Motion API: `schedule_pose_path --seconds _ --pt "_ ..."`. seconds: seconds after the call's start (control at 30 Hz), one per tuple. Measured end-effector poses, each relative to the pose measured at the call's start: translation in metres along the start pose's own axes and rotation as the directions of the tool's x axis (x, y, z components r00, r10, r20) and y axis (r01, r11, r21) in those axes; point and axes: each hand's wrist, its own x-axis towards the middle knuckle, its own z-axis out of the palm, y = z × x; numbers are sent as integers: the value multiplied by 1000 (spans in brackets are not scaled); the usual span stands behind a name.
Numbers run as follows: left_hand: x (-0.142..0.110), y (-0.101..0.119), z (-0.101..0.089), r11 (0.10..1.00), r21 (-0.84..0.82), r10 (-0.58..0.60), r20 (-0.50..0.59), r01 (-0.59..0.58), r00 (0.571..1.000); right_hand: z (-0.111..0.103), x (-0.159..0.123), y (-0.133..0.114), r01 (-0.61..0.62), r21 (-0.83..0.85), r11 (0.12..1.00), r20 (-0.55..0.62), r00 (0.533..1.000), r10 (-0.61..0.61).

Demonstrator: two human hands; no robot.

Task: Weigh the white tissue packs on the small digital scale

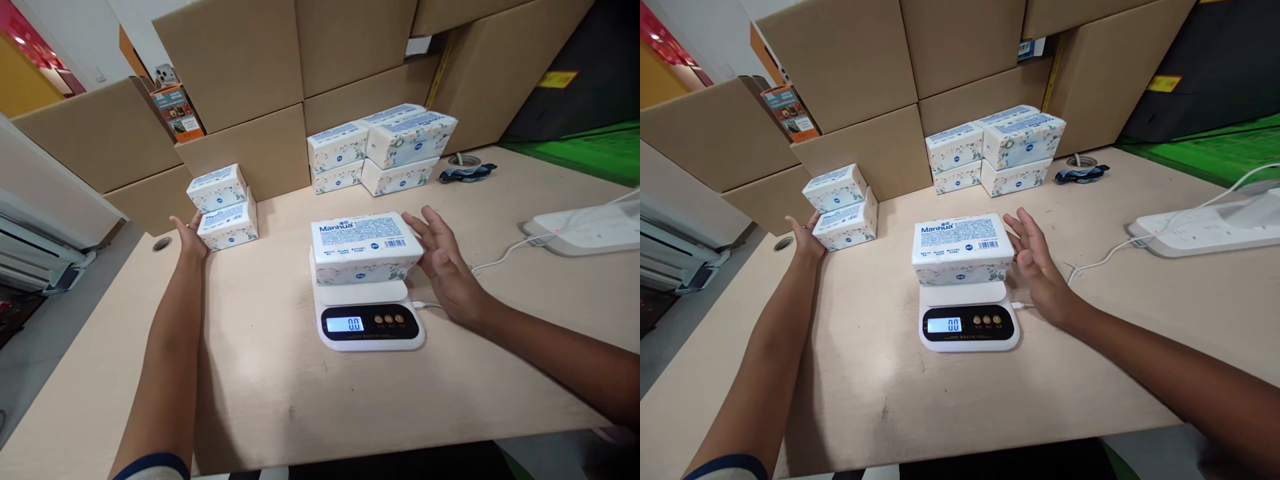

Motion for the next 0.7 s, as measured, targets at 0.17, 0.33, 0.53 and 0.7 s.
schedule_pose_path --seconds 0.17,0.33,0.53,0.7 --pt "1 1 1 1000 25 -5 -42 6 999 -2 0 -3 1 -8 1000 -2 1000 -1" --pt "2 1 1 997 -73 -37 -34 35 999 -3 -1 -3 -2 -12 1000 -3 1000 2" --pt "-7 7 13 995 -78 -61 -35 58 998 -5 2 4 42 -62 997 13 999 -41" --pt "-7 3 19 998 -66 30 78 -25 997 -18 7 4 110 -257 960 43 994 -102"
